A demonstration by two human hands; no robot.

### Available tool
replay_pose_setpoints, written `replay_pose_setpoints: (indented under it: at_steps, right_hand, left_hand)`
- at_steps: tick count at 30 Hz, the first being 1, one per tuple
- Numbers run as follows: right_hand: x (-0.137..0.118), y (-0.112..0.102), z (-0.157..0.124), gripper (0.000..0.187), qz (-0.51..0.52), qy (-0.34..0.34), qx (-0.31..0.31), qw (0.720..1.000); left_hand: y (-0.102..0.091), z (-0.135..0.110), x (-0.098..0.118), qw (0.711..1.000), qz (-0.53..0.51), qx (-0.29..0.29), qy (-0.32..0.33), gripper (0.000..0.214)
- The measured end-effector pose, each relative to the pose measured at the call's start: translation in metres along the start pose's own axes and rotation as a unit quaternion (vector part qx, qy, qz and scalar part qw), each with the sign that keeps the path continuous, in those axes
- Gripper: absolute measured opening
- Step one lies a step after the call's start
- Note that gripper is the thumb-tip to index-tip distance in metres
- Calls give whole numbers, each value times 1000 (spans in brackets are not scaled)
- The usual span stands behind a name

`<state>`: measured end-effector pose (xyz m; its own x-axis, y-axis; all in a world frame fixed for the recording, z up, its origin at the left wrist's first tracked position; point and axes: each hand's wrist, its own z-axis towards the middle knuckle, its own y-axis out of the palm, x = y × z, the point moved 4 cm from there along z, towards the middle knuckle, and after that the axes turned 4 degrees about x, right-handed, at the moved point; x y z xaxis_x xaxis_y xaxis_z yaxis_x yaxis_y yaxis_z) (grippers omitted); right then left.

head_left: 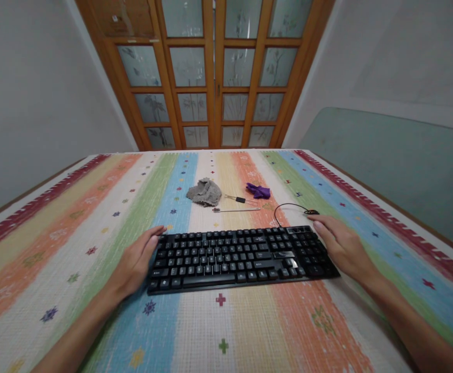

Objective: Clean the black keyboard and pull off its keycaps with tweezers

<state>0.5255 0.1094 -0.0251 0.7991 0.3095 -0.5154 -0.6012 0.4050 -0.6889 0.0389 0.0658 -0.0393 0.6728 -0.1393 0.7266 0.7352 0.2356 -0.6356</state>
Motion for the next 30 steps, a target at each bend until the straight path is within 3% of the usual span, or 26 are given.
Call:
replay_pose_setpoints:
  at_steps: [4, 11, 17, 24, 30]
  right_hand:
    - [4, 9, -4, 59, 31, 69, -67, 995]
    - [0, 17, -6, 60, -16, 39, -113, 993]
    - [0, 16, -4, 59, -29, 40, -125, 991]
    - [2, 16, -3, 55, -33, 14, -104, 994]
    - [8, 7, -2, 53, -46, 24, -82, 995]
  left_hand:
    - [8, -3, 0, 980, -183, 16, -74, 74]
    - [10, -3, 0, 930, -339, 29, -139, 72]
    - [6, -2, 1, 922, -352, 29, -157, 69]
    - [4, -3, -3, 952, -287, -10, -103, 65]
    - [2, -3, 1, 963, -250, -31, -95, 70]
